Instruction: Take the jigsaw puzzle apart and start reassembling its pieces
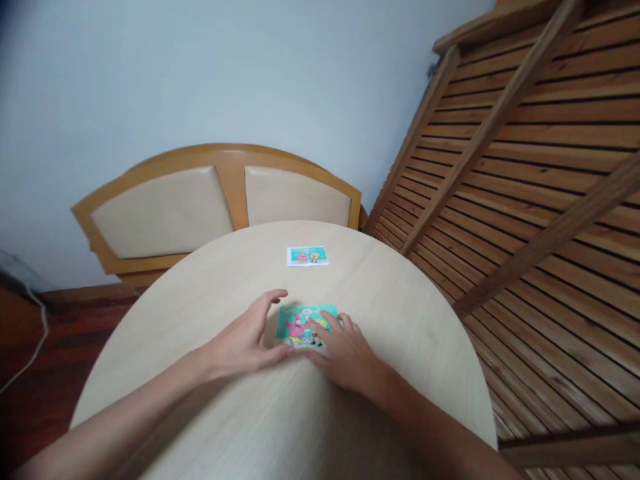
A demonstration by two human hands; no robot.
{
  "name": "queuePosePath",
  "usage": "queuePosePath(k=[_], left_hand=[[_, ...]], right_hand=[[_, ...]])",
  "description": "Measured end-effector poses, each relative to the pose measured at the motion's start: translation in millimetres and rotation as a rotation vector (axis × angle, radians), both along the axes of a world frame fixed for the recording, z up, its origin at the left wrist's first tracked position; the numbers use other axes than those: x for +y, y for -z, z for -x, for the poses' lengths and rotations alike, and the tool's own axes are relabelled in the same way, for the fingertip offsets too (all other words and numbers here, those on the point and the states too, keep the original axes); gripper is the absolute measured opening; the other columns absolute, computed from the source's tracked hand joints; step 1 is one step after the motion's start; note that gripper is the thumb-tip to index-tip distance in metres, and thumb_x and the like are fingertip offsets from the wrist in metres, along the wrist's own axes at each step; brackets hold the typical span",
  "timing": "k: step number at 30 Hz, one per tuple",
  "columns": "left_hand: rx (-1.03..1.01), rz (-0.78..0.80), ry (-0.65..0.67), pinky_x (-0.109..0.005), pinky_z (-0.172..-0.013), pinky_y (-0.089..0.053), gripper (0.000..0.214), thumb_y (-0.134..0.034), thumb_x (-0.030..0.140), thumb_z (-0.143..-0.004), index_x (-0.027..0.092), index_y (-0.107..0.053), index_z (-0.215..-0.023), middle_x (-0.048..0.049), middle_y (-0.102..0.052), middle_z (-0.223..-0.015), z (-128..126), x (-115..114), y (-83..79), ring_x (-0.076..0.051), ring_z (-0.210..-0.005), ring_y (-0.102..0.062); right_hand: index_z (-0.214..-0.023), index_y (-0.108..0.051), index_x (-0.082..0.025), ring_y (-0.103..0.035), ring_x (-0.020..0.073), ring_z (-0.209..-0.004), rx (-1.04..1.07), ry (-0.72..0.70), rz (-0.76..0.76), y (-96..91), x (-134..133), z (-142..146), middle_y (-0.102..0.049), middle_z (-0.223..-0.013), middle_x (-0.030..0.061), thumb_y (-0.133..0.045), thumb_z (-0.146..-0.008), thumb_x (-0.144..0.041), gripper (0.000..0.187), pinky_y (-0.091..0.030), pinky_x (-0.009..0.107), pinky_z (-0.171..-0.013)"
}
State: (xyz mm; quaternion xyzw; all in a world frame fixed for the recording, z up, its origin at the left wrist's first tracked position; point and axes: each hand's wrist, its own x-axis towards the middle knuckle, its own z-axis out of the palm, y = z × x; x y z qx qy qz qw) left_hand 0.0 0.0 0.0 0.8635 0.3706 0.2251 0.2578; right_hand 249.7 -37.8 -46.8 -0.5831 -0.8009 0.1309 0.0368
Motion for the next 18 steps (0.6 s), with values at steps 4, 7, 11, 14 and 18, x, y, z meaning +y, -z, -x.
queuePosePath(k=[4, 7, 11, 14, 18], left_hand=[[0.248, 0.068, 0.066, -0.055, -0.116, -0.033, 0.112, -0.088, 0.050, -0.061, 0.009, -0.030, -0.148, -0.0260, -0.037, -0.150, -6.0, 28.9, 27.6, -0.042, -0.141, -0.036], [0.248, 0.088, 0.055, -0.056, -0.114, -0.035, 0.116, -0.091, 0.047, -0.057, 0.012, -0.030, -0.149, -0.0234, -0.043, -0.146, -2.7, 42.8, 43.0, -0.041, -0.136, -0.041], [0.142, 0.108, 0.052, -0.056, -0.107, -0.040, 0.112, -0.093, 0.048, -0.055, 0.017, -0.035, -0.146, -0.0185, -0.049, -0.135, 3.2, 50.4, 54.0, -0.040, -0.127, -0.046], [0.063, 0.117, 0.080, -0.056, -0.104, -0.042, 0.109, -0.095, 0.049, -0.051, 0.021, -0.040, -0.141, -0.0146, -0.050, -0.130, 5.5, 50.1, 58.8, -0.038, -0.123, -0.046], [0.009, 0.108, 0.114, -0.053, -0.104, -0.044, 0.105, -0.094, 0.048, -0.055, 0.023, -0.039, -0.141, -0.0133, -0.047, -0.130, 7.4, 43.9, 59.9, -0.035, -0.121, -0.048]], right_hand=[[-0.157, -0.035, -0.015, -0.041, 0.0365, -0.133, 0.090, -0.069, 0.105, -18.0, 25.9, 14.6, -0.041, -0.152, 0.0180, -0.075, -0.074, -0.055, 0.100, -0.036, 0.046, -0.112], [-0.149, -0.043, -0.007, -0.040, 0.0375, -0.133, 0.128, -0.039, 0.150, -19.0, 49.0, 10.3, -0.044, -0.146, 0.0211, -0.085, -0.057, -0.058, 0.113, -0.035, 0.046, -0.113], [-0.134, -0.054, -0.015, -0.045, 0.0340, -0.126, 0.226, -0.035, 0.134, -8.7, 60.5, 6.2, -0.050, -0.136, 0.0154, -0.086, -0.052, -0.059, 0.098, -0.039, 0.046, -0.108], [-0.126, -0.055, -0.018, -0.042, 0.0340, -0.130, 0.273, -0.031, 0.121, -0.8, 60.5, 6.2, -0.047, -0.140, 0.0144, -0.087, -0.052, -0.059, 0.090, -0.036, 0.047, -0.109], [-0.120, -0.056, -0.019, -0.038, 0.0353, -0.136, 0.299, 0.002, 0.109, 7.1, 60.3, 8.8, -0.044, -0.145, 0.0152, -0.089, -0.050, -0.060, 0.087, -0.031, 0.050, -0.112]])
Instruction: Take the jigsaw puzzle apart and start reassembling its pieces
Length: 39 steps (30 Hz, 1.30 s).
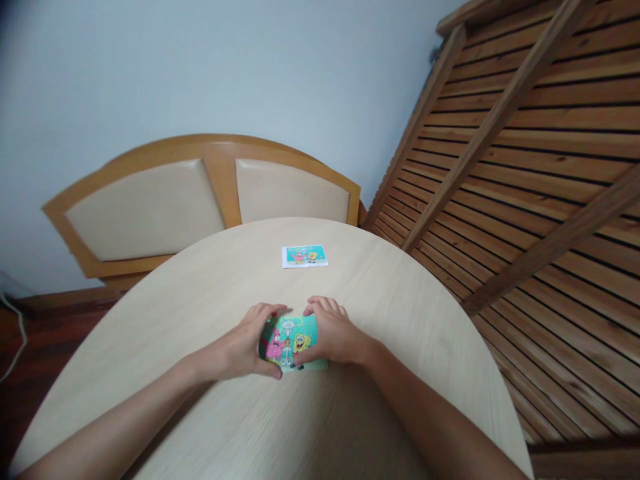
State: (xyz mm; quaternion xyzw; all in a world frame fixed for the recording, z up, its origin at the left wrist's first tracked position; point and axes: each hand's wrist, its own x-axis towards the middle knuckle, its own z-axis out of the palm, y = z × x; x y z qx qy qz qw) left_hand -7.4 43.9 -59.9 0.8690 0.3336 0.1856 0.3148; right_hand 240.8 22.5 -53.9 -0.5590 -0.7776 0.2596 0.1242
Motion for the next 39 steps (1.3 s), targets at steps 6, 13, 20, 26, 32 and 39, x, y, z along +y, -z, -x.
queuePosePath(k=[6, 13, 20, 26, 32, 39], left_hand=[[-0.063, -0.063, 0.044, -0.052, -0.107, -0.042, 0.101, -0.090, 0.050, -0.063, 0.024, -0.036, -0.144, -0.0144, -0.046, -0.136, 5.4, -3.9, 3.4, -0.035, -0.126, -0.047], [0.037, -0.072, -0.007, -0.053, -0.106, -0.044, 0.101, -0.088, 0.055, -0.064, 0.019, -0.037, -0.144, -0.0162, -0.051, -0.138, 6.7, -6.4, 0.3, -0.036, -0.126, -0.048], [0.032, -0.095, -0.026, -0.052, -0.103, -0.046, 0.096, -0.089, 0.056, -0.063, 0.021, -0.043, -0.140, -0.0141, -0.054, -0.135, 4.0, -7.8, -0.3, -0.035, -0.122, -0.050], [0.063, -0.137, -0.021, -0.050, -0.102, -0.047, 0.095, -0.087, 0.058, -0.064, 0.020, -0.042, -0.138, -0.0137, -0.055, -0.134, 3.9, -8.3, -2.0, -0.033, -0.120, -0.051], [0.072, -0.228, -0.007, -0.050, -0.103, -0.045, 0.092, -0.081, 0.065, -0.069, 0.020, -0.041, -0.140, -0.0131, -0.055, -0.134, 1.5, -5.9, 2.6, -0.033, -0.121, -0.051], [0.065, -0.267, -0.042, -0.052, -0.105, -0.043, 0.091, -0.078, 0.066, -0.071, 0.018, -0.043, -0.139, -0.0157, -0.054, -0.132, -7.0, -1.2, 7.1, -0.035, -0.122, -0.051]], right_hand=[[-0.106, -0.059, -0.019, -0.045, 0.0306, -0.130, 0.061, 0.145, -0.168, 19.2, -0.9, 11.4, -0.055, -0.134, 0.0129, -0.083, -0.070, -0.049, 0.052, -0.034, 0.049, -0.109], [-0.088, -0.062, -0.019, -0.055, 0.0275, -0.113, 0.068, 0.252, -0.277, 21.2, -5.0, 16.7, -0.063, -0.114, 0.0096, -0.073, -0.081, -0.035, 0.020, -0.042, 0.045, -0.100], [-0.084, -0.060, -0.019, -0.057, 0.0252, -0.092, -0.068, 0.289, -0.352, 15.8, -10.9, 12.4, -0.063, -0.093, 0.0069, -0.067, -0.087, -0.034, 0.016, -0.044, 0.039, -0.086], [-0.077, -0.055, -0.020, -0.056, 0.0248, -0.087, -0.134, 0.334, -0.381, 19.5, -5.7, 17.5, -0.061, -0.085, 0.0063, -0.061, -0.091, -0.042, 0.027, -0.042, 0.037, -0.081], [-0.083, -0.061, -0.020, -0.059, 0.0220, -0.084, -0.047, 0.334, -0.294, 13.4, 0.2, 15.8, -0.065, -0.084, 0.0042, -0.060, -0.091, -0.036, 0.019, -0.041, 0.035, -0.079], [-0.076, -0.058, -0.020, -0.061, 0.0227, -0.087, 0.019, 0.339, -0.311, 16.9, 11.9, 12.6, -0.066, -0.086, 0.0071, -0.059, -0.089, -0.034, 0.019, -0.044, 0.036, -0.084]])
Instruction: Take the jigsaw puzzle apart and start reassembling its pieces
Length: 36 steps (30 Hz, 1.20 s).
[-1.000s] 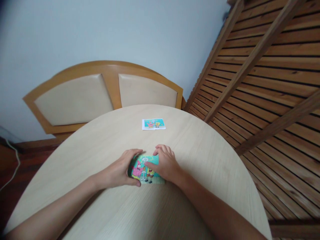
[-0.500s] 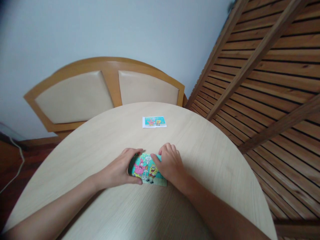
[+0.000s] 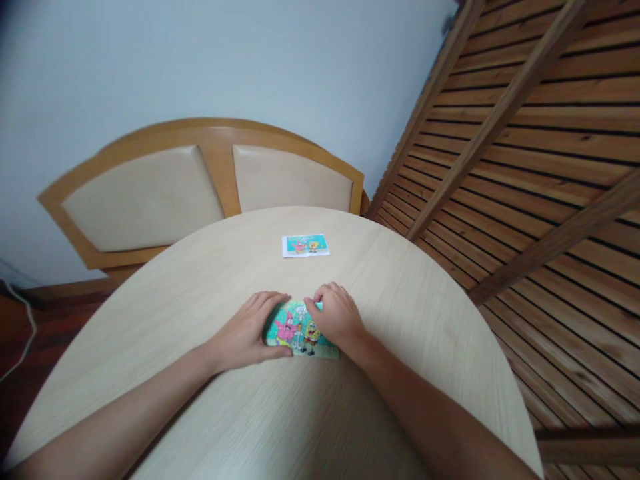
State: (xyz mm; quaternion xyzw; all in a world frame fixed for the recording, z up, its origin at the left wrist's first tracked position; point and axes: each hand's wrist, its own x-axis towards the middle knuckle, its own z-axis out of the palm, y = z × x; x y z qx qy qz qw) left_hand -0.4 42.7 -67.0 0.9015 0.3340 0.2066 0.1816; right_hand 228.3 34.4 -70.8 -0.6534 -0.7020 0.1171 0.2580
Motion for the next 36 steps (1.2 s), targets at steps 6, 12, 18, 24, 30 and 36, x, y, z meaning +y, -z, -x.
queuePosePath(k=[6, 12, 18, 24, 30, 36], left_hand=[[0.053, -0.039, -0.010, -0.052, -0.105, -0.042, 0.088, -0.076, 0.066, -0.073, 0.015, -0.045, -0.138, -0.0172, -0.056, -0.129, -12.3, 27.3, 1.5, -0.035, -0.120, -0.051], [0.042, -0.056, -0.029, -0.053, -0.108, -0.040, 0.085, -0.074, 0.064, -0.077, 0.013, -0.045, -0.138, -0.0180, -0.054, -0.134, -15.1, 48.7, 4.8, -0.035, -0.124, -0.050], [-0.016, -0.018, 0.000, -0.049, -0.103, -0.045, 0.071, -0.077, 0.059, -0.076, 0.015, -0.051, -0.126, -0.0157, -0.057, -0.125, -11.0, 44.7, 7.4, -0.033, -0.117, -0.054], [-0.054, 0.057, -0.001, -0.049, -0.098, -0.047, 0.059, -0.082, 0.054, -0.071, 0.019, -0.056, -0.111, -0.0128, -0.055, -0.119, -11.8, 42.2, 4.2, -0.032, -0.113, -0.053], [-0.023, -0.009, 0.021, -0.052, -0.106, -0.042, 0.067, -0.077, 0.056, -0.076, 0.021, -0.053, -0.127, -0.0142, -0.053, -0.133, -10.7, 38.4, 3.2, -0.034, -0.123, -0.051], [-0.065, 0.061, 0.108, -0.048, -0.105, -0.043, 0.036, -0.073, 0.041, -0.083, 0.022, -0.059, -0.111, -0.0105, -0.059, -0.127, -10.9, 37.7, -0.6, -0.029, -0.121, -0.054]], right_hand=[[-0.084, -0.059, -0.019, -0.061, 0.0178, -0.076, 0.300, -0.103, 0.068, 5.9, 30.0, -5.5, -0.065, -0.079, 0.0009, -0.062, -0.084, -0.035, 0.016, -0.046, 0.030, -0.072], [-0.096, -0.060, -0.017, -0.064, 0.0181, -0.084, 0.641, -0.195, -0.017, 15.8, 47.1, -8.1, -0.067, -0.089, 0.0020, -0.065, -0.083, -0.038, 0.025, -0.049, 0.032, -0.079], [-0.092, -0.062, -0.018, -0.065, 0.0180, -0.083, 0.778, -0.251, 0.039, 8.2, 37.0, -6.8, -0.068, -0.087, 0.0025, -0.071, -0.080, -0.040, 0.027, -0.051, 0.031, -0.078], [-0.092, -0.059, -0.021, -0.064, 0.0170, -0.077, 0.885, -0.216, 0.085, 9.0, 37.2, -9.6, -0.066, -0.085, 0.0014, -0.074, -0.076, -0.044, 0.032, -0.052, 0.030, -0.070], [-0.093, -0.058, -0.022, -0.064, 0.0176, -0.081, 0.901, -0.193, 0.060, 6.7, 36.3, -7.9, -0.066, -0.089, 0.0020, -0.072, -0.077, -0.044, 0.030, -0.053, 0.031, -0.073], [-0.092, -0.057, -0.022, -0.064, 0.0186, -0.081, 0.972, -0.193, 0.000, 5.1, 31.7, -1.3, -0.065, -0.089, 0.0032, -0.072, -0.077, -0.043, 0.030, -0.054, 0.032, -0.073]])
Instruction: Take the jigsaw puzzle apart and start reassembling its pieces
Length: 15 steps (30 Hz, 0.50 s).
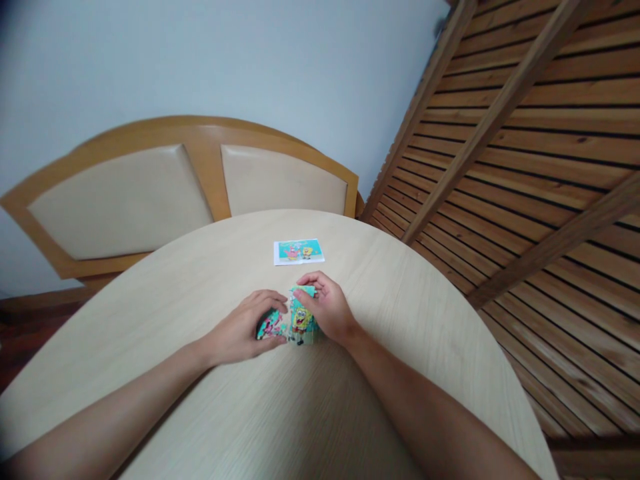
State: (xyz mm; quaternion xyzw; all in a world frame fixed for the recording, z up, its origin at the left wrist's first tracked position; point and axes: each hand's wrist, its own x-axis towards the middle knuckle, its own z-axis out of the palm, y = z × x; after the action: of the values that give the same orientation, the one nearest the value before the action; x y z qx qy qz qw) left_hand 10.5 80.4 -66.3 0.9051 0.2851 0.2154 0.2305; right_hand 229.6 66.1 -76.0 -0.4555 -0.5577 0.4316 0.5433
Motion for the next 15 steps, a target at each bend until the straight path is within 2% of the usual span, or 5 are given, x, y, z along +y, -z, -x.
queuePosePath(k=[4, 7, 10, 13, 15], left_hand=[[-0.064, 0.069, 0.037, -0.042, -0.102, -0.046, 0.009, -0.060, 0.030, -0.094, 0.022, -0.063, -0.096, -0.0085, -0.065, -0.116, -1.1, -0.5, -3.5, -0.024, -0.113, -0.058], [-0.083, 0.070, -0.018, -0.041, -0.098, -0.048, 0.013, -0.055, 0.028, -0.095, 0.021, -0.065, -0.099, -0.0082, -0.068, -0.107, -1.9, -0.7, -2.9, -0.023, -0.106, -0.061], [-0.109, 0.073, -0.080, -0.044, -0.100, -0.047, 0.029, -0.056, 0.030, -0.090, 0.019, -0.064, -0.115, -0.0096, -0.069, -0.112, -5.7, -2.5, -1.8, -0.026, -0.108, -0.062], [-0.171, 0.156, -0.183, -0.045, -0.097, -0.049, 0.040, -0.060, 0.039, -0.089, 0.016, -0.062, -0.122, -0.0123, -0.068, -0.116, -14.1, -5.8, -1.0, -0.028, -0.106, -0.063], [-0.227, 0.240, -0.255, -0.042, -0.090, -0.052, 0.038, -0.057, 0.042, -0.092, 0.015, -0.064, -0.117, -0.0116, -0.070, -0.107, -20.0, -8.0, -0.6, -0.026, -0.096, -0.065]], right_hand=[[-0.097, -0.056, -0.023, -0.064, 0.0207, -0.094, -0.018, 0.033, -0.037, 4.2, 3.4, 0.9, -0.065, -0.098, 0.0056, -0.068, -0.080, -0.043, 0.029, -0.054, 0.034, -0.083], [-0.102, -0.055, -0.023, -0.062, 0.0212, -0.103, -0.042, 0.053, -0.069, 6.4, 6.9, 0.2, -0.064, -0.105, 0.0069, -0.064, -0.083, -0.043, 0.029, -0.053, 0.036, -0.090], [-0.107, -0.053, -0.024, -0.062, 0.0210, -0.102, -0.040, 0.048, -0.082, 5.0, 6.7, 2.3, -0.064, -0.109, 0.0071, -0.058, -0.085, -0.042, 0.029, -0.054, 0.035, -0.087], [-0.109, -0.053, -0.025, -0.063, 0.0202, -0.098, 0.011, 0.012, -0.084, 1.5, 3.1, 8.1, -0.063, -0.109, 0.0064, -0.059, -0.085, -0.040, 0.029, -0.055, 0.033, -0.081], [-0.109, -0.054, -0.025, -0.064, 0.0183, -0.091, 0.065, -0.020, -0.075, -0.2, 0.9, 11.9, -0.063, -0.109, 0.0054, -0.061, -0.084, -0.037, 0.029, -0.056, 0.032, -0.079]])
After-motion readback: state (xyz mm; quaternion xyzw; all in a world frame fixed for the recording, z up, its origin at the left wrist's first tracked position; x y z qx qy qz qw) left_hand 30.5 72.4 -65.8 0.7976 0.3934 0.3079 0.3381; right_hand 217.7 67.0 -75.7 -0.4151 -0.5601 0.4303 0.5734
